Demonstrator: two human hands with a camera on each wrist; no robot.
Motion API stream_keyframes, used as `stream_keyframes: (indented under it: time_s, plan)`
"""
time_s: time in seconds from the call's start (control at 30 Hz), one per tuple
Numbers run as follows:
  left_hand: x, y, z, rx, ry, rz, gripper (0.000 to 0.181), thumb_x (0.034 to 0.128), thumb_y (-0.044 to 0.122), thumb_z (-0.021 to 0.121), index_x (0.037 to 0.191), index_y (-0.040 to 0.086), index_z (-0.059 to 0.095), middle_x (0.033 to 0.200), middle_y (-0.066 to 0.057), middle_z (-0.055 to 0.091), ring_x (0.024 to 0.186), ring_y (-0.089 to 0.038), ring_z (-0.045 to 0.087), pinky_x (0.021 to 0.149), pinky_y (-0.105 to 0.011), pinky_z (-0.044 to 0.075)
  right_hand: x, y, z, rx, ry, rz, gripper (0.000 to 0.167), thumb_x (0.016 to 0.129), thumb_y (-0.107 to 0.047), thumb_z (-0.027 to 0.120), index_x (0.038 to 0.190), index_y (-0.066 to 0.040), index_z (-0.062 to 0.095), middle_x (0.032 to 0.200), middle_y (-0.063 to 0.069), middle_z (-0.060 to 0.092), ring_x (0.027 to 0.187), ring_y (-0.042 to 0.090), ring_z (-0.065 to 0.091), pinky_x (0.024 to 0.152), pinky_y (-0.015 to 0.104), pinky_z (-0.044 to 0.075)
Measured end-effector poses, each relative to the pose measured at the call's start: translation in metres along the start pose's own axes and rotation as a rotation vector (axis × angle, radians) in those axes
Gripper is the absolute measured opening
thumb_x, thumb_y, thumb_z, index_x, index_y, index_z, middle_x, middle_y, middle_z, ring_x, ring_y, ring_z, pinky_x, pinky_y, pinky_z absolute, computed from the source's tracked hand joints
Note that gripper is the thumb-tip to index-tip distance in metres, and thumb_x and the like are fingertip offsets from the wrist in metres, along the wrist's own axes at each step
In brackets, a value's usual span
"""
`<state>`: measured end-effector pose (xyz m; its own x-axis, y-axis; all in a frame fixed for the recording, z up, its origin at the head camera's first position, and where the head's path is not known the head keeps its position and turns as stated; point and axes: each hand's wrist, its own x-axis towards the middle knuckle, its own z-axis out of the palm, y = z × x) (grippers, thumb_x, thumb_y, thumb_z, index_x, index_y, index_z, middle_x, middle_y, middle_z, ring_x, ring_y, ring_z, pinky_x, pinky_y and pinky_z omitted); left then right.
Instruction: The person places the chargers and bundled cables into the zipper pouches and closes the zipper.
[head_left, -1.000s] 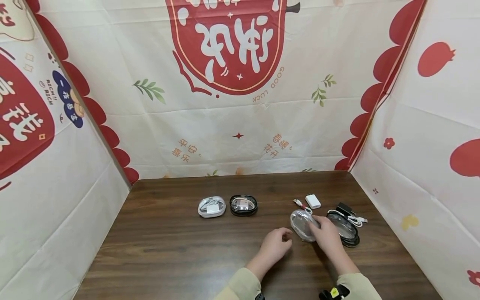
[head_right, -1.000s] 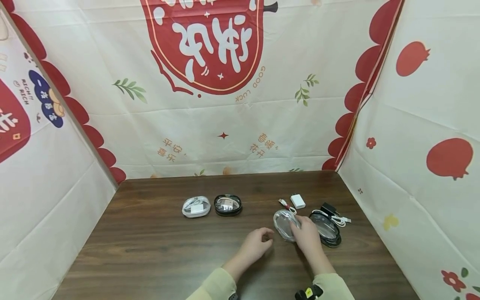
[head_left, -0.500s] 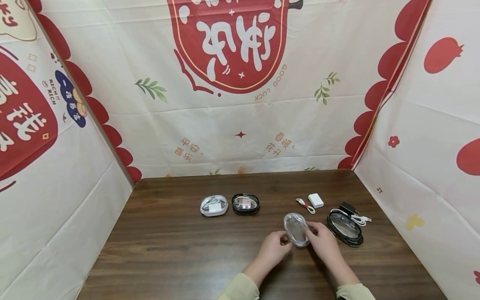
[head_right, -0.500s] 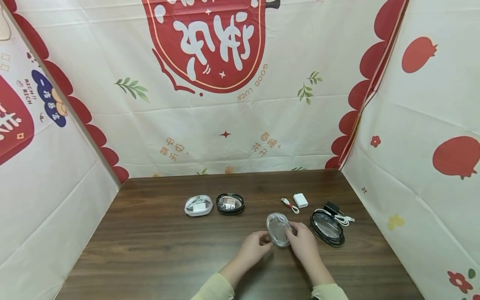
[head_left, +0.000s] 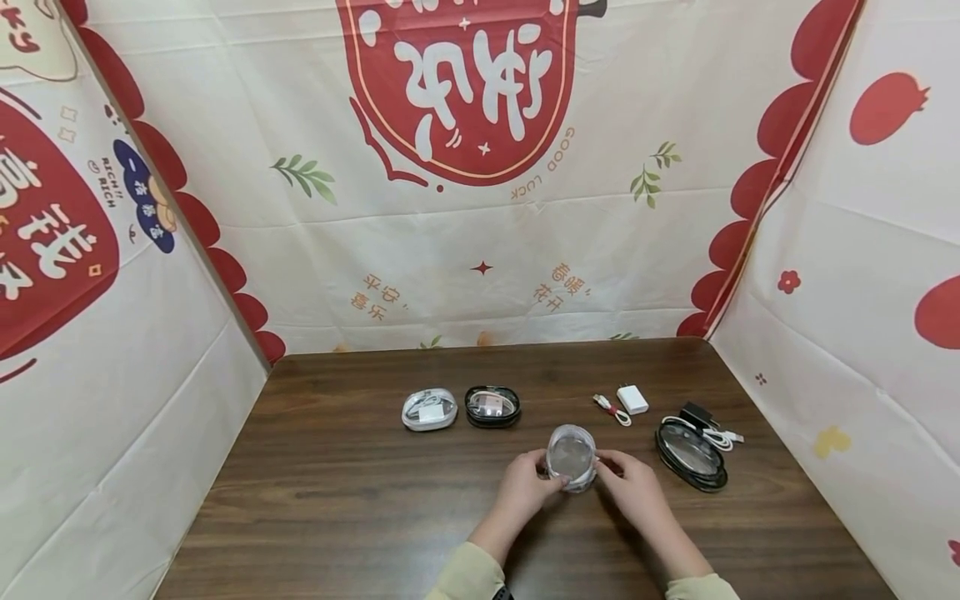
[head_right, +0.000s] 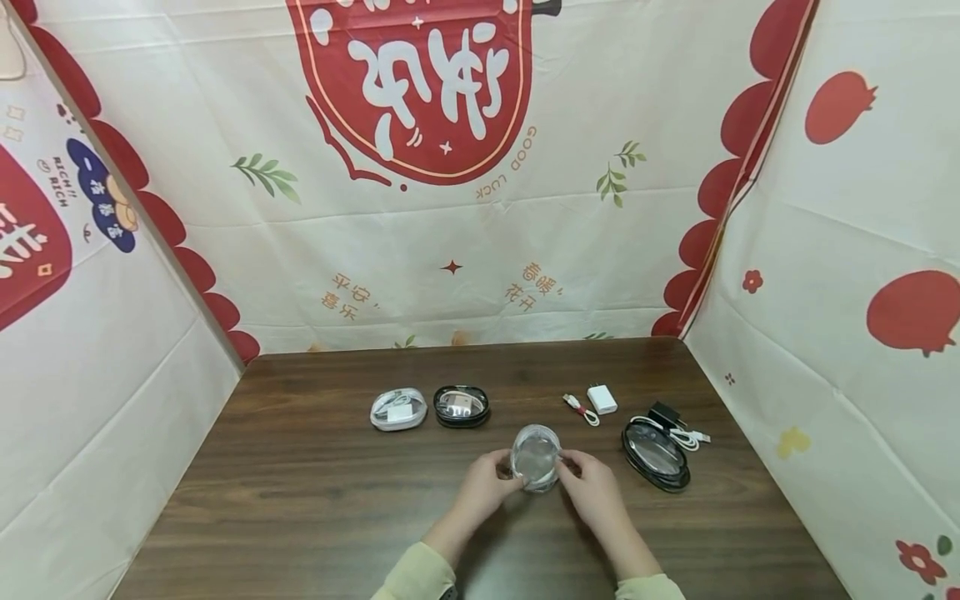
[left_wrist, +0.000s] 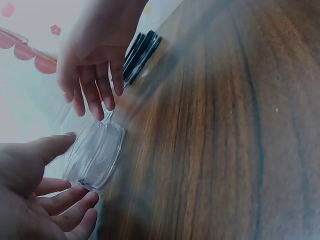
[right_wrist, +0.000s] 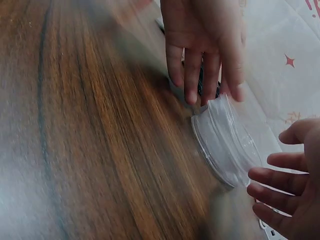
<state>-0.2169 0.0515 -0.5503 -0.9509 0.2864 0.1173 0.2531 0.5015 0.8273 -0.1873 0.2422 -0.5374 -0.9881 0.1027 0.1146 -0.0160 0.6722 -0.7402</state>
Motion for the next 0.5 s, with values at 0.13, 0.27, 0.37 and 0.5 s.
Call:
stream_keyframes:
  time_s: [0.13, 0.27, 0.37, 0.5]
  plan:
    - [0.0, -0.008, -0.008, 0.055, 0.021, 0.016, 0.048, 0.067, 0.017, 0.089, 0.108, 0.003, 0.069, 0.09, -0.002, 0.069, 0.08, -0.013, 0.06, 0.074, -0.028, 0.049, -0.001, -0.005, 0.006, 0.021, -0.036, -0.027, 0.025, 0.094, -0.016, 0.063, 0.114, -0.001, 0.069, 0.103, 0.009, 0.069, 0.092, 0.021, 0.064, 0.082, 0.04, 0.05]
    - [0.0, -0.014, -0.016, 0.118, 0.038, 0.039, 0.055, 0.0633, 0.018, 0.092, 0.111, 0.004, 0.068, 0.094, -0.004, 0.069, 0.085, -0.016, 0.062, 0.077, -0.032, 0.049, -0.005, -0.012, 0.01, 0.052, -0.085, -0.046, 0.025, 0.093, -0.015, 0.065, 0.114, -0.002, 0.069, 0.102, 0.005, 0.069, 0.089, 0.016, 0.063, 0.081, 0.035, 0.05]
    - [-0.001, -0.017, -0.02, 0.165, 0.054, 0.047, 0.059, 0.0621, 0.02, 0.092, 0.113, 0.003, 0.067, 0.099, -0.007, 0.069, 0.092, -0.021, 0.063, 0.083, -0.036, 0.05, -0.007, -0.017, 0.013, 0.066, -0.118, -0.066, 0.026, 0.092, -0.015, 0.066, 0.115, -0.002, 0.068, 0.105, 0.004, 0.068, 0.092, 0.016, 0.063, 0.081, 0.033, 0.051]
    - [-0.002, -0.02, -0.025, 0.181, 0.068, 0.032, 0.063, 0.0615, 0.02, 0.092, 0.116, 0.002, 0.066, 0.103, -0.01, 0.068, 0.097, -0.027, 0.063, 0.087, -0.04, 0.049, -0.008, -0.02, 0.017, 0.072, -0.15, -0.116, 0.028, 0.091, -0.014, 0.067, 0.116, -0.001, 0.068, 0.108, 0.005, 0.067, 0.099, 0.021, 0.062, 0.085, 0.035, 0.051]
